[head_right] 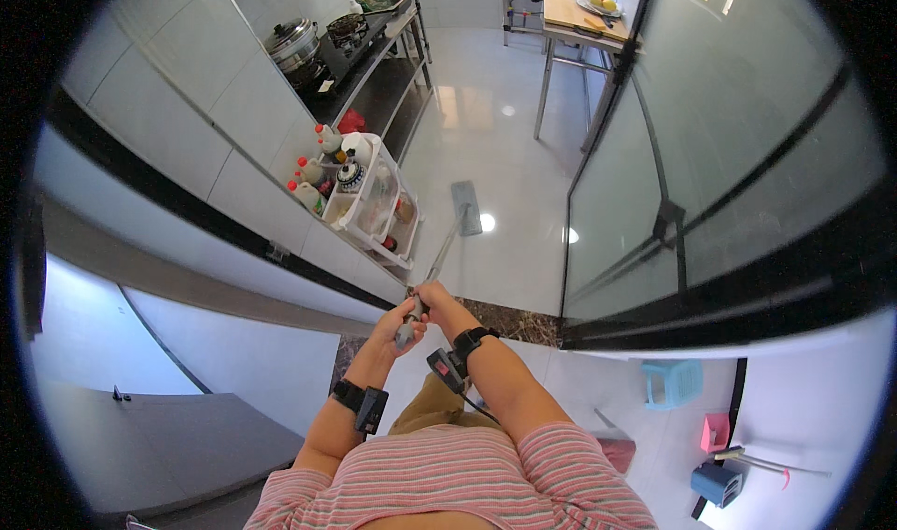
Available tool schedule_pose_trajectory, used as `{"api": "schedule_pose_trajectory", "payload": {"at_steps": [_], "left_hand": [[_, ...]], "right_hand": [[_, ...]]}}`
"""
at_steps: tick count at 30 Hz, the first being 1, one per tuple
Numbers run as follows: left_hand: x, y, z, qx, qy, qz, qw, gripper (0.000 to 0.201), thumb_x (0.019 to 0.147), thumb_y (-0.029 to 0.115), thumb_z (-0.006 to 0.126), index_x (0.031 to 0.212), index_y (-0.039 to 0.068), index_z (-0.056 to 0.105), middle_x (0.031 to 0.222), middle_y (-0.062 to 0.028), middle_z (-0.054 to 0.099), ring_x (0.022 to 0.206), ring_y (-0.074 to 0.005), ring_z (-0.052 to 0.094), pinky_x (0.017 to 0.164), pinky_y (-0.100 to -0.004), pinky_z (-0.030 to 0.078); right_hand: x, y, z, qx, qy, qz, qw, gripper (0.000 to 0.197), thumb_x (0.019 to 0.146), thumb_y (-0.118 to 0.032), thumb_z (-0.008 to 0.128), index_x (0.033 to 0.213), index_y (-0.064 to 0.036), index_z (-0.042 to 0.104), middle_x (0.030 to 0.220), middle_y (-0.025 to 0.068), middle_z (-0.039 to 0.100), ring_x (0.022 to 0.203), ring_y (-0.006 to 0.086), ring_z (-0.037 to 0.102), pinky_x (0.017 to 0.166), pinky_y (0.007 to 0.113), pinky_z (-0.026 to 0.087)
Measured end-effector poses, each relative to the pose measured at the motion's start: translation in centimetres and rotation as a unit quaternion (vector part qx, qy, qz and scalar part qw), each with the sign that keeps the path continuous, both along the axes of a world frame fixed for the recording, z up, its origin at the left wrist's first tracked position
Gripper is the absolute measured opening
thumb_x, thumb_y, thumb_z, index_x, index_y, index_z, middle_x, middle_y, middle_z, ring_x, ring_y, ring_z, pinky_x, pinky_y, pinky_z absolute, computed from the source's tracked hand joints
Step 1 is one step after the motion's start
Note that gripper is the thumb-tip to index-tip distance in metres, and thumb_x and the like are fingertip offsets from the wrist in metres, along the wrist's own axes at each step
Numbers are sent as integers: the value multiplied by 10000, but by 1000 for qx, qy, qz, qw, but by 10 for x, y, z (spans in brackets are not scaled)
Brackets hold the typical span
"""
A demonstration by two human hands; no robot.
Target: The person is mopping the tiled floor of an apartment using a flat mop, covering the hallway, kitchen area, and rooms.
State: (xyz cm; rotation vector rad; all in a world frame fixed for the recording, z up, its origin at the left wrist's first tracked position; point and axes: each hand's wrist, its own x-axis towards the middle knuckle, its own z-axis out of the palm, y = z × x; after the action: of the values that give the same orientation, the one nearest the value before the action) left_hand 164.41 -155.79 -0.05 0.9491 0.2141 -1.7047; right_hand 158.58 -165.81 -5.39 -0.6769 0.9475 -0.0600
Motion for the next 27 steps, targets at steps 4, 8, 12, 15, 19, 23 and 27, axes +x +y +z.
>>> {"api": "schedule_pose_trajectory", "payload": {"at_steps": [4,8,12,15,19,23,27], "left_hand": [[32,-67,-6,2,28,1,1000,133,849,251,366,908,134,387,680,-68,469,458,-108,441,370,-195,394],[67,-142,-18,-7,25,-6,1000,128,848,234,366,900,118,382,673,-66,460,485,-125,443,377,-198,394],[92,-218,-5,9,2,-5,1000,124,849,231,372,890,114,372,657,-63,456,475,-115,432,408,-208,407],[122,-273,1,-14,11,-41,999,127,851,235,369,895,116,368,654,-61,455,471,-115,427,418,-224,413],[148,-327,11,-3,-27,-32,999,127,857,229,346,901,111,367,655,-58,458,467,-106,430,409,-214,408],[163,-390,10,8,-25,-35,999,125,857,222,344,905,110,373,653,-56,460,468,-103,431,402,-210,404],[182,-451,-5,-7,-29,-27,999,123,855,215,337,909,115,384,650,-53,461,465,-105,430,397,-212,399]], "right_hand": [[34,-71,-10,-36,65,-2,997,167,768,-176,450,768,-9,455,613,118,487,446,213,458,314,325,331],[70,-146,-18,-69,116,2,991,184,761,-179,469,768,5,472,610,126,480,430,213,433,332,362,336],[99,-223,-9,-70,134,44,987,203,772,-204,432,750,-6,468,577,97,458,391,192,388,344,353,336],[120,-276,-5,-64,130,57,988,207,772,-214,425,747,-13,467,572,93,460,382,187,390,328,343,326],[151,-329,10,-70,144,56,986,199,767,-214,422,741,-21,465,555,94,455,361,179,385,295,318,298],[166,-393,7,-48,147,59,986,199,769,-208,421,737,-15,463,567,100,458,360,177,387,296,326,303],[186,-451,8,-65,137,52,987,198,778,-190,415,752,1,463,600,111,469,398,196,411,317,342,325]]}}
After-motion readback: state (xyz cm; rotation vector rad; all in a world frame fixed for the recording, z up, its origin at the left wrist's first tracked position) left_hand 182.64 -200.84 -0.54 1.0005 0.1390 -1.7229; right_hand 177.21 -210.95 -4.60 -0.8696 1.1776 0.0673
